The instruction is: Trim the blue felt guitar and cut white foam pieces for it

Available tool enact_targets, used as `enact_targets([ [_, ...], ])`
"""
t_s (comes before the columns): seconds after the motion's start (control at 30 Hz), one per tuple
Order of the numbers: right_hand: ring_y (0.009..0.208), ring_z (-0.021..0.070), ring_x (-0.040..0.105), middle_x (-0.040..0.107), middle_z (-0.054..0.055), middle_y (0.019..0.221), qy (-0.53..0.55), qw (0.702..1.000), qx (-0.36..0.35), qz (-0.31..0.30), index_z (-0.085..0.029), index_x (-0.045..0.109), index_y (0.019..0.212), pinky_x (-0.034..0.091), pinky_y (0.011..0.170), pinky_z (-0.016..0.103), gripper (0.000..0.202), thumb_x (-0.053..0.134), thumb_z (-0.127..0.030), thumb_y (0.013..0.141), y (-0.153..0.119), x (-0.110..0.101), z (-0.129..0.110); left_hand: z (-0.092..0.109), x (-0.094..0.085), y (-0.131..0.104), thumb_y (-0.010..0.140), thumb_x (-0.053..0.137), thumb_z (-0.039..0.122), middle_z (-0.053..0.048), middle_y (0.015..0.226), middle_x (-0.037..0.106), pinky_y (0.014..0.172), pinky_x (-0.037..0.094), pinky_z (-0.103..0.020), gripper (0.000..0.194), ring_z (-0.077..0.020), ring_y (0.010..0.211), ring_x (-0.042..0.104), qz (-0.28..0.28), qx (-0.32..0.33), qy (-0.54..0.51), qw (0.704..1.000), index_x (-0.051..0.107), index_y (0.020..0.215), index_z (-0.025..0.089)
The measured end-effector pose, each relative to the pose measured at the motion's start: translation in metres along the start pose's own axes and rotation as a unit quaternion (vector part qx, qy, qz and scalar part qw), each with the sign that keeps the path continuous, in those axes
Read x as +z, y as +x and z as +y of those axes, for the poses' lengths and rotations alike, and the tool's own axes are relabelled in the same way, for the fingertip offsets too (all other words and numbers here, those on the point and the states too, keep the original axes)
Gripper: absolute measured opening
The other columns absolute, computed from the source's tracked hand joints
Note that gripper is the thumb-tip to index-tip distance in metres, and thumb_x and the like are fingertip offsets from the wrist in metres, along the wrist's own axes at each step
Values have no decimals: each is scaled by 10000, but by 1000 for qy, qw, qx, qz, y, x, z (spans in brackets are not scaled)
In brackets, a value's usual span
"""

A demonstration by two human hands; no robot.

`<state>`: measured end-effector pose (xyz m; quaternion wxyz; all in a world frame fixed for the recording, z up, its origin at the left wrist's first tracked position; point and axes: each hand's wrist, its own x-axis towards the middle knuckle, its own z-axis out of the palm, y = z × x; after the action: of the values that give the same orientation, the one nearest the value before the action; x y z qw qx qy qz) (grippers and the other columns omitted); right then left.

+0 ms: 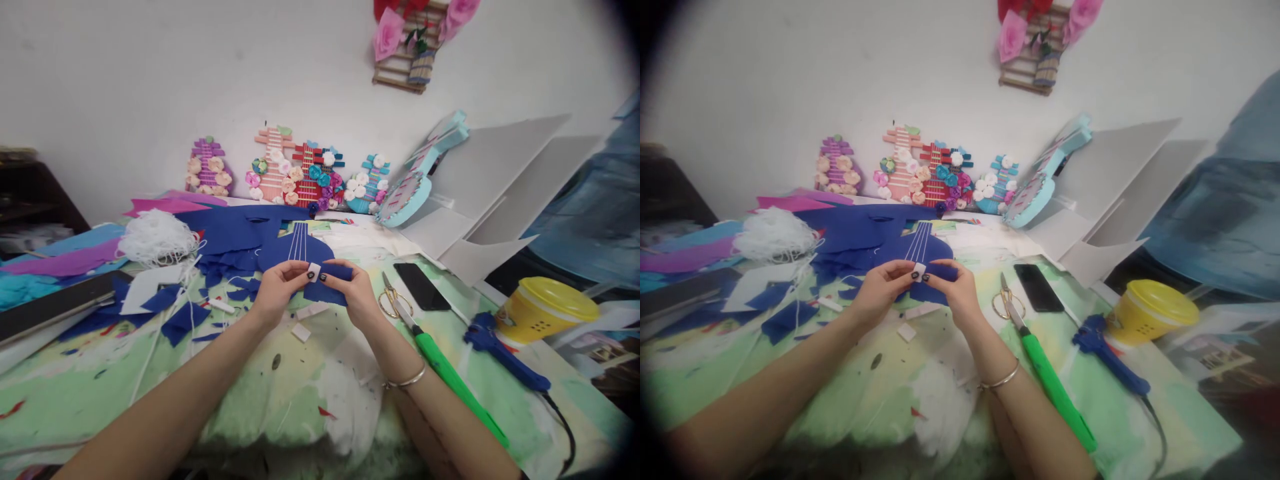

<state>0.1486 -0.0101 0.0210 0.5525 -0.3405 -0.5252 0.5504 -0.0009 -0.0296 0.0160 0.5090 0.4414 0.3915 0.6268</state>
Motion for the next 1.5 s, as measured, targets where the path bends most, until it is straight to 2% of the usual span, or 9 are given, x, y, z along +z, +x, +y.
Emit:
enact_targets([
  [0.1, 644, 140, 586, 658, -6, 718, -27, 1000, -10, 8, -194, 672, 808, 475, 648, 273, 310, 783, -323, 549, 0, -1, 0, 1, 1, -1, 573, 790, 272, -26, 746, 679, 631, 449, -213, 295, -95, 651, 583, -4, 8, 15, 1000, 678, 809, 136],
  [0.47, 619, 138, 576, 648, 3, 689, -22, 999, -12, 21, -174, 647, 723, 470, 624, 272, 287, 770, -361, 544, -1, 1, -1, 2, 1, -3, 541, 803, 242, -60, 778, 704, 729, 478, -271, 317, -149, 738, 633, -29, 4, 23, 999, 687, 815, 132],
  [0.7, 629, 146, 570, 643, 2, 694, -55, 998, -22, 13, -181, 659, 746, 459, 614, 271, 286, 766, -363, 554, -1, 0, 0, 8, 4, -5, 527, 810, 269, -41, 713, 686, 660, 466, -258, 290, -135, 658, 609, -8, 20, 46, 999, 673, 745, 137],
  [0.9, 661, 144, 567, 648, -5, 720, -82, 996, -43, 4, -192, 683, 745, 449, 653, 270, 229, 747, -346, 587, -1, 0, 0, 7, 3, -5, 541, 802, 285, -30, 696, 671, 637, 450, -248, 280, -126, 640, 588, -12, 35, 64, 997, 666, 739, 139],
  [1.5, 648, 158, 564, 638, 3, 692, -102, 992, -66, 20, -185, 661, 732, 458, 621, 286, 240, 742, -359, 588, -1, -1, 1, 1, 1, -4, 544, 802, 258, -24, 704, 672, 629, 436, -235, 253, -114, 643, 585, -10, 29, 31, 999, 680, 737, 148],
])
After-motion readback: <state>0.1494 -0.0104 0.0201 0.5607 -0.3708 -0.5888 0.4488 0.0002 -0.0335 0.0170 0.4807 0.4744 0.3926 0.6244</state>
